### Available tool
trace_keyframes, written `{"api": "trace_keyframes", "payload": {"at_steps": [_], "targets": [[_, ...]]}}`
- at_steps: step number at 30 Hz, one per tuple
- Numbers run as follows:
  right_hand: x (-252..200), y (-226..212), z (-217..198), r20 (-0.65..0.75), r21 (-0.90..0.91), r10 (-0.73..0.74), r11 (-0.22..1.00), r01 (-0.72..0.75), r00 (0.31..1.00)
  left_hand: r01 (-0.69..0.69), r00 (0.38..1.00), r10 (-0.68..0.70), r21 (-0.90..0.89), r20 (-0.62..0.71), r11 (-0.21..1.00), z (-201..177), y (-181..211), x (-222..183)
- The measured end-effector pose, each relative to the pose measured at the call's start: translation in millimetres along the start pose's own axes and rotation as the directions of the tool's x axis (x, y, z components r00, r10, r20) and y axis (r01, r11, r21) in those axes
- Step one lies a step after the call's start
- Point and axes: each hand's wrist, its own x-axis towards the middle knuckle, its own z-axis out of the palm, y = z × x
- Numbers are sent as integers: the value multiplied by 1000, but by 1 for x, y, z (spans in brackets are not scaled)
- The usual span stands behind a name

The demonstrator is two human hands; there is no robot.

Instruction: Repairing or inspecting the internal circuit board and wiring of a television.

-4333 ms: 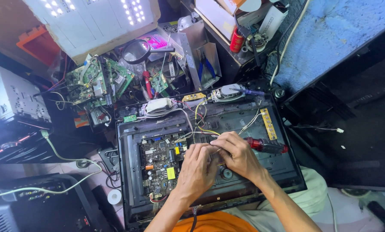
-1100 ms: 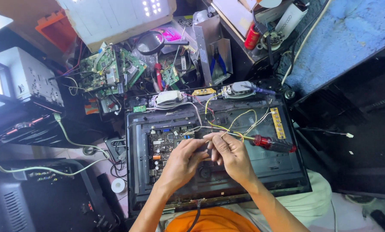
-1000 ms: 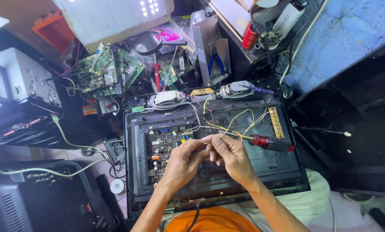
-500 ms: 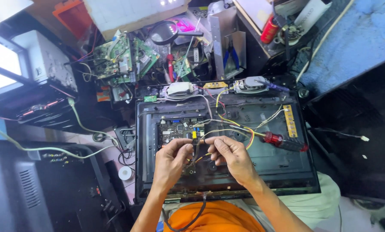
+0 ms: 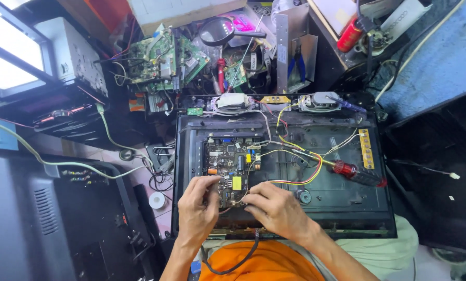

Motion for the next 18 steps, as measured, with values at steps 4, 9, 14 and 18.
{"api": "trace_keyframes", "payload": {"at_steps": [4,9,14,18], "targets": [[3,3,13,7,-112,-68,991,68,998,-16,999,16,-3,-39,1000,-5,-9,-14],[8,4,22,-4,-178,-46,983,44,999,-119,991,120,14,-52,993,-5,-13,-29],[14,-1,23,15,-165,-91,982,92,996,-160,984,163,50,-72,986,-5,-18,-43],[14,2,25,74,-150,-165,973,174,984,-200,971,215,135,-108,970,-5,-23,-57]]}}
